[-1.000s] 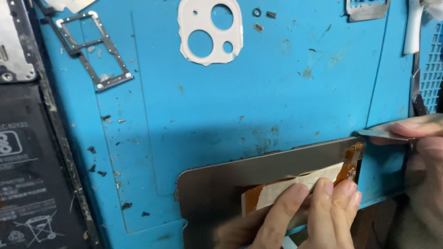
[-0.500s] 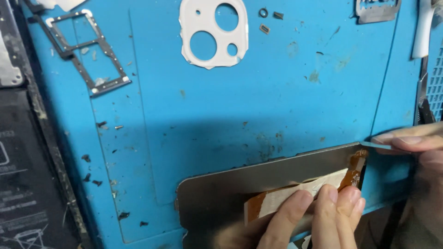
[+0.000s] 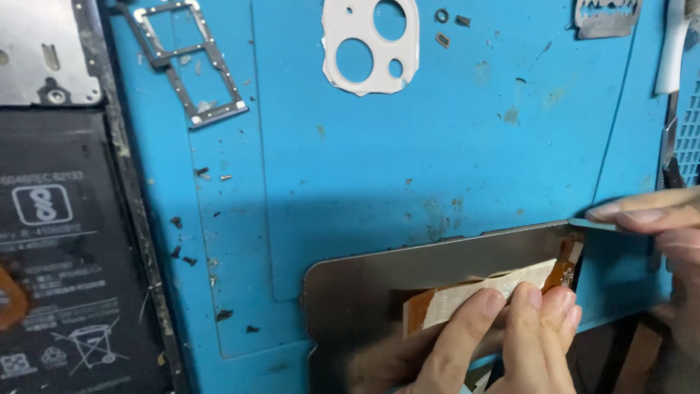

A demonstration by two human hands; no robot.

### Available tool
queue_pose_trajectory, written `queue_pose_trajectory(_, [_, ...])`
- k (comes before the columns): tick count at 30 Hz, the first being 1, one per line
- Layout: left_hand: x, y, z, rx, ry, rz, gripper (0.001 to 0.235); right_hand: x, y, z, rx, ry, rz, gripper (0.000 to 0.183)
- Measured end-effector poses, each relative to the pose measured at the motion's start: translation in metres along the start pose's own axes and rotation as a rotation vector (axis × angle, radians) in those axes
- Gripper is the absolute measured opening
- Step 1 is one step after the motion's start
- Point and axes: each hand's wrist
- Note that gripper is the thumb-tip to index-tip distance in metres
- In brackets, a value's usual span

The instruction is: Cleaning and preparing a replacement phone screen using a cloth and a small scraping tool

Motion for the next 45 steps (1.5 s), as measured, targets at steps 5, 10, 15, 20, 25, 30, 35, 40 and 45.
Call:
queue_pose_trajectory(5, [0.0,-0.004,0.026,-0.222,-0.271,0.039,0.037,-0.008,-0.001,0.009,0.022,-0.042,0.084,0.066])
queue_pose_trajectory(10, [-0.001,-0.002,0.038,-0.204,-0.34,-0.066,0.035,-0.013,0.016,0.001,0.203,0.041,0.209,0.093])
queue_pose_trajectory(15, [0.002,-0.003,0.026,-0.064,-0.209,-0.095,0.03,-0.025,-0.009,0.039,-0.08,-0.307,-0.062,0.036])
queue_pose_trajectory(20, [-0.001,-0.004,0.031,-0.251,-0.395,-0.027,0.041,-0.009,0.003,-0.001,0.055,0.011,0.08,0.076])
queue_pose_trajectory(25, [-0.001,-0.001,0.031,-0.189,-0.334,-0.027,0.039,-0.018,-0.009,0.022,-0.097,-0.221,-0.056,0.035])
queue_pose_trajectory(30, [-0.003,0.006,0.035,-0.191,-0.331,-0.013,0.04,-0.012,0.008,-0.002,0.075,0.006,0.152,0.072])
queue_pose_trajectory(35, [-0.004,0.006,0.037,-0.187,-0.312,-0.023,0.036,-0.012,0.001,0.008,0.033,-0.025,0.113,0.073])
queue_pose_trajectory(40, [-0.004,0.005,0.041,-0.179,-0.308,-0.061,0.033,-0.018,-0.003,0.025,0.065,-0.054,0.074,0.065])
queue_pose_trajectory(45, [-0.002,0.001,0.031,-0.168,-0.309,-0.035,0.035,-0.012,0.005,0.004,-0.061,-0.068,0.042,0.035])
Point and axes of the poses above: each hand's wrist, its own x-axis away from the middle knuckle, its own y-axis out of the back of the hand, z = x × y, and after that the axes turned 1 degree about -z, right-handed
